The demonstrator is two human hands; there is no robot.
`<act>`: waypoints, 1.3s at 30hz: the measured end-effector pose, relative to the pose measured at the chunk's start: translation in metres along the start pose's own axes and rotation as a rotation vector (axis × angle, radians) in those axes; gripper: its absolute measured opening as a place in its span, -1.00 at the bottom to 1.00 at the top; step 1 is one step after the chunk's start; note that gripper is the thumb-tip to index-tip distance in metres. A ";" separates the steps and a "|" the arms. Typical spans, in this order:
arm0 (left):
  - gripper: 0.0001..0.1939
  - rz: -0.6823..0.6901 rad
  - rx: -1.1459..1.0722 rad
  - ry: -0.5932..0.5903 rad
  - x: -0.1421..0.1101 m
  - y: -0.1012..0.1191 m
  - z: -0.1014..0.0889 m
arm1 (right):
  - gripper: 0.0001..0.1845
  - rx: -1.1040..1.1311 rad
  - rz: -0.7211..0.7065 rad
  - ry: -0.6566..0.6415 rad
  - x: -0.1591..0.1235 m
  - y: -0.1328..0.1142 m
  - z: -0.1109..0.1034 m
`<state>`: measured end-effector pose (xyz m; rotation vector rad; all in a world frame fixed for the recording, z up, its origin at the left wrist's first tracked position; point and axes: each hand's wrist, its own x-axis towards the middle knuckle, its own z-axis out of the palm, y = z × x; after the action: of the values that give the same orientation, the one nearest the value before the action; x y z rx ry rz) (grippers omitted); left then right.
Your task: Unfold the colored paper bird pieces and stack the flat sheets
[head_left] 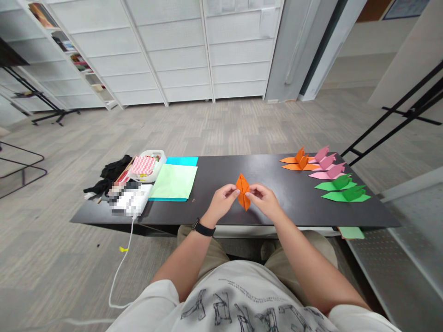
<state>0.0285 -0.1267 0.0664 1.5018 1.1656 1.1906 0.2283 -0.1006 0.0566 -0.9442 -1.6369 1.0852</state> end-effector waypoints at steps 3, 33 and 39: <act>-0.71 -0.013 0.046 0.074 0.000 0.000 0.006 | -0.87 -0.155 -0.085 0.072 -0.002 -0.006 0.004; -0.87 0.350 0.218 -0.091 -0.007 0.020 -0.012 | -0.82 -0.242 -0.363 -0.060 0.001 -0.024 -0.020; -0.82 0.297 0.141 -0.074 -0.011 0.021 -0.006 | -0.86 -0.270 -0.382 -0.030 -0.001 -0.028 -0.023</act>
<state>0.0251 -0.1405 0.0857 1.8598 1.0179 1.2551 0.2478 -0.1054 0.0866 -0.7416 -1.9249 0.6323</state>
